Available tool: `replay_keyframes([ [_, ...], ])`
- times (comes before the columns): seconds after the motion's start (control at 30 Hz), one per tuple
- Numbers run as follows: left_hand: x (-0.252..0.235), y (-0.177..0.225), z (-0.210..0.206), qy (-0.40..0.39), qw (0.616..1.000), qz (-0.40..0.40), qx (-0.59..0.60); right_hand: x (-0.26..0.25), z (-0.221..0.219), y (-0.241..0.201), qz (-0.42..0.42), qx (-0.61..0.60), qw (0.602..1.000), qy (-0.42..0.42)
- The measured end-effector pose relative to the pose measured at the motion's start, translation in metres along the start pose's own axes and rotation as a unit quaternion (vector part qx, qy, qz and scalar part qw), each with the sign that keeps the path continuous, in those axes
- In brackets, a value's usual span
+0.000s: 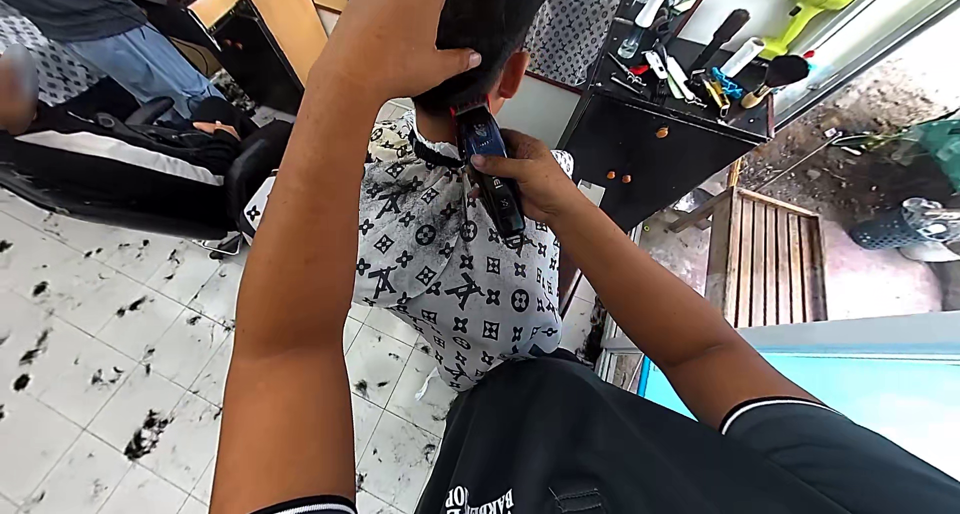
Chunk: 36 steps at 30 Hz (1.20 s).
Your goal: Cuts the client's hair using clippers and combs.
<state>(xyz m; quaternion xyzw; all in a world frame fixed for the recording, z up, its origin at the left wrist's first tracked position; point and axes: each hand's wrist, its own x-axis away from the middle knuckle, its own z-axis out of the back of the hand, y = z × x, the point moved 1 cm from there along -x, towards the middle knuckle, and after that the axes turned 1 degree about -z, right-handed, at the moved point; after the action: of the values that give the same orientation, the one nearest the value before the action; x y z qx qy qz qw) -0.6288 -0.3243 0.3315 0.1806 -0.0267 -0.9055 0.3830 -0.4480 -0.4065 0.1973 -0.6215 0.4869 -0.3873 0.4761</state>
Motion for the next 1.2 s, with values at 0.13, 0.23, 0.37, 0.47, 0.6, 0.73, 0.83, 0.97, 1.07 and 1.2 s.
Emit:
replay_keyframes([
  [0.13,0.0,0.003,-0.001,0.0,1.0,0.016,-0.013,-0.006,0.006,0.003,0.107,0.13,0.986,-0.005],
  [0.23,-0.001,0.003,-0.001,0.007,1.0,0.015,-0.019,-0.002,0.013,0.005,0.02,0.055,0.998,0.009],
  [0.37,0.0,0.006,-0.001,0.009,0.999,0.021,-0.022,-0.007,0.013,-0.009,0.123,0.133,0.983,-0.029],
  [0.47,0.003,0.014,0.002,0.02,0.999,0.026,-0.027,-0.003,0.021,-0.019,0.215,0.353,0.91,-0.033],
  [0.6,-0.001,0.031,-0.001,0.117,0.992,0.033,-0.039,-0.002,0.046,-0.017,0.106,0.323,0.939,-0.048],
  [0.73,-0.018,0.038,-0.011,0.108,0.985,0.12,-0.06,-0.006,0.055,-0.018,0.023,0.134,0.988,-0.075],
  [0.83,-0.024,0.038,-0.014,0.113,0.98,0.148,-0.067,-0.007,0.056,-0.024,-0.012,0.042,0.994,-0.096],
  [0.97,-0.024,0.038,-0.016,0.131,0.977,0.145,-0.082,-0.014,0.053,-0.032,0.109,0.1,0.981,-0.127],
  [1.07,-0.024,0.038,-0.017,0.132,0.977,0.141,-0.09,-0.016,0.057,-0.027,0.098,0.126,0.979,-0.125],
  [1.2,-0.021,0.035,-0.018,0.148,0.976,0.122,-0.1,-0.015,0.063,-0.025,0.016,0.042,0.99,-0.133],
])
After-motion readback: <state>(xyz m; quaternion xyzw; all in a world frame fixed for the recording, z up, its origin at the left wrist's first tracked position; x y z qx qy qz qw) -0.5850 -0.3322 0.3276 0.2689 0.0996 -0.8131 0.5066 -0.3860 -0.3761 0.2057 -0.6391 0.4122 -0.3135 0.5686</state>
